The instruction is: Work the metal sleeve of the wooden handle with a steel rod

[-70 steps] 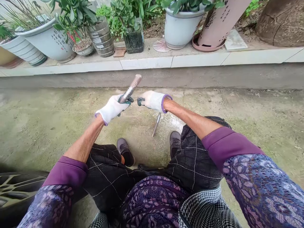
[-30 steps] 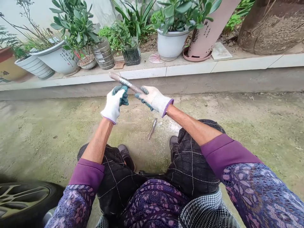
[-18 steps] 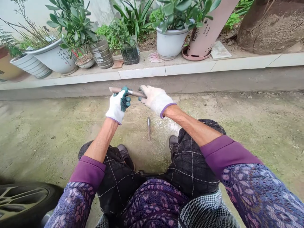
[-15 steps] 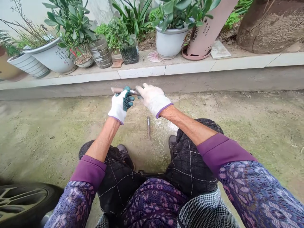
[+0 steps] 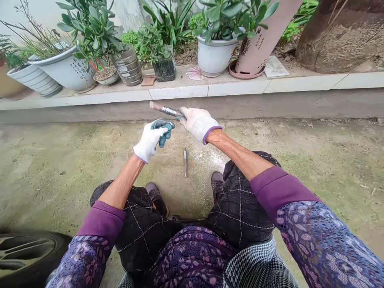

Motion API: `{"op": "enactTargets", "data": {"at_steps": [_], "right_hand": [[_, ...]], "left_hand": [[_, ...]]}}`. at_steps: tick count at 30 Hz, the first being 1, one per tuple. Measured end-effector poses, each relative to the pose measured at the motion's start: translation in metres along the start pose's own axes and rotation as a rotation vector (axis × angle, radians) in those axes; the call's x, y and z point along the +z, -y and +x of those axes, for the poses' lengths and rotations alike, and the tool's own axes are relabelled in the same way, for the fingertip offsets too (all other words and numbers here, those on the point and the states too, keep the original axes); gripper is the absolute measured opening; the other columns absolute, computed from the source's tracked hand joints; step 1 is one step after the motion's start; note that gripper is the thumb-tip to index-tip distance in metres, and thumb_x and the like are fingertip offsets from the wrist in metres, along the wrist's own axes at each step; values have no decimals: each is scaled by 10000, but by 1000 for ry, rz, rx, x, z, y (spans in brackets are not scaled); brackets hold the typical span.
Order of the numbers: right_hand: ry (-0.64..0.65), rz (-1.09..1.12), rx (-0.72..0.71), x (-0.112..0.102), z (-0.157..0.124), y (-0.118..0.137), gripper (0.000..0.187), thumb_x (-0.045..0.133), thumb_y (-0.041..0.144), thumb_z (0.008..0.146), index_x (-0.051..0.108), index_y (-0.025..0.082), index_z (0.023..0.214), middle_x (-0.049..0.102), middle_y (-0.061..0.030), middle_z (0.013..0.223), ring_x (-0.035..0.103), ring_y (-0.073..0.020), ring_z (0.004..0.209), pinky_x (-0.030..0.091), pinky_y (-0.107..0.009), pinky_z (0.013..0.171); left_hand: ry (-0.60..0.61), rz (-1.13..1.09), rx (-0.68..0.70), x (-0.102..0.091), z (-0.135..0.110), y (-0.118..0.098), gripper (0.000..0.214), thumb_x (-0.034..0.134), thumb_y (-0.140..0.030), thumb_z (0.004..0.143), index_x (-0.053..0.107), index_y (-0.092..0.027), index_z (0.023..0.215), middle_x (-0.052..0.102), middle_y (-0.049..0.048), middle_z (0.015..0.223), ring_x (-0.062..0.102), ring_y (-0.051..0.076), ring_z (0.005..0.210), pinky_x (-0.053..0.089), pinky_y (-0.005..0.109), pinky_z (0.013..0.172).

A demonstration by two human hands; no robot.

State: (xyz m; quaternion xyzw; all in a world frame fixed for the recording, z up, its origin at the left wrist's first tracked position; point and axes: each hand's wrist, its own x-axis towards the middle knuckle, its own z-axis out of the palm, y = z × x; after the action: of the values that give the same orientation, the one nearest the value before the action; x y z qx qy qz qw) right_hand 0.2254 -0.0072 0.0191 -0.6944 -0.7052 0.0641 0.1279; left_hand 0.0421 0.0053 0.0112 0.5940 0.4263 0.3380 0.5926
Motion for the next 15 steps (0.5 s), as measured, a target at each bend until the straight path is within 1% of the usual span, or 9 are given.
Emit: {"op": "enactTargets", "data": {"at_steps": [3, 6, 7, 8, 9, 10, 12, 14, 15], "right_hand": [[8, 178, 61, -2, 13, -3, 303, 481, 407, 948, 645, 181, 1065, 694, -101, 886, 600, -206, 740, 427, -297, 638], [71, 537, 119, -15, 6, 1, 258, 480, 370, 943, 643, 171, 969, 602, -29, 695, 474, -123, 523, 384, -246, 475], [128, 659, 103, -20, -1, 3, 241, 481, 351, 938, 640, 172, 956, 559, -3, 650, 426, -101, 472, 356, -230, 424], [199, 745, 40, -24, -10, 5, 223, 497, 340, 929, 641, 169, 936, 524, 16, 615, 397, -86, 447, 330, -212, 390], [280, 785, -21, -28, -19, 6, 216, 518, 341, 920, 648, 170, 938, 509, 28, 592, 384, -77, 432, 313, -199, 369], [370, 803, -66, -29, -28, 6, 217, 538, 349, 908, 656, 171, 945, 501, 36, 579, 376, -71, 419, 299, -193, 354], [573, 767, -120, -26, -44, 4, 243, 575, 378, 882, 678, 178, 973, 509, 43, 568, 380, -69, 404, 287, -192, 341], [745, 635, -132, -14, -51, -1, 246, 595, 383, 858, 703, 186, 958, 526, 41, 554, 397, -78, 397, 292, -205, 352], [778, 516, -142, -6, -52, -4, 217, 606, 368, 845, 713, 189, 903, 534, 36, 540, 409, -86, 401, 301, -216, 370]], "left_hand": [[14, 48, -10, -3, 4, 7, 160, 624, -233, 743, 676, -139, 862, 547, -49, 544, 375, 43, 345, 268, 194, 325], [-2, 80, -5, -11, 14, 16, 169, 623, -247, 734, 677, -156, 866, 521, -54, 534, 376, 52, 363, 274, 187, 329], [-5, 103, -4, -14, 17, 18, 159, 625, -246, 732, 676, -161, 855, 508, -56, 526, 376, 55, 369, 278, 183, 333], [-1, 137, -4, -17, 19, 21, 138, 626, -244, 729, 672, -163, 831, 498, -56, 517, 375, 58, 374, 279, 181, 338], [19, 176, -5, -19, 20, 22, 118, 628, -239, 726, 669, -164, 808, 501, -51, 516, 381, 60, 380, 285, 180, 345], [51, 211, -2, -21, 20, 23, 101, 632, -226, 717, 668, -164, 787, 523, -42, 529, 399, 63, 395, 300, 178, 359], [130, 269, 6, -23, 16, 24, 83, 642, -178, 674, 672, -159, 749, 598, -17, 592, 462, 71, 454, 353, 174, 411], [195, 318, -16, -23, 10, 25, 120, 640, -128, 623, 690, -158, 728, 649, -8, 647, 510, 77, 515, 389, 170, 460], [200, 336, -52, -21, 6, 25, 130, 638, -110, 602, 694, -161, 707, 650, -14, 636, 508, 77, 513, 384, 168, 458]]}}
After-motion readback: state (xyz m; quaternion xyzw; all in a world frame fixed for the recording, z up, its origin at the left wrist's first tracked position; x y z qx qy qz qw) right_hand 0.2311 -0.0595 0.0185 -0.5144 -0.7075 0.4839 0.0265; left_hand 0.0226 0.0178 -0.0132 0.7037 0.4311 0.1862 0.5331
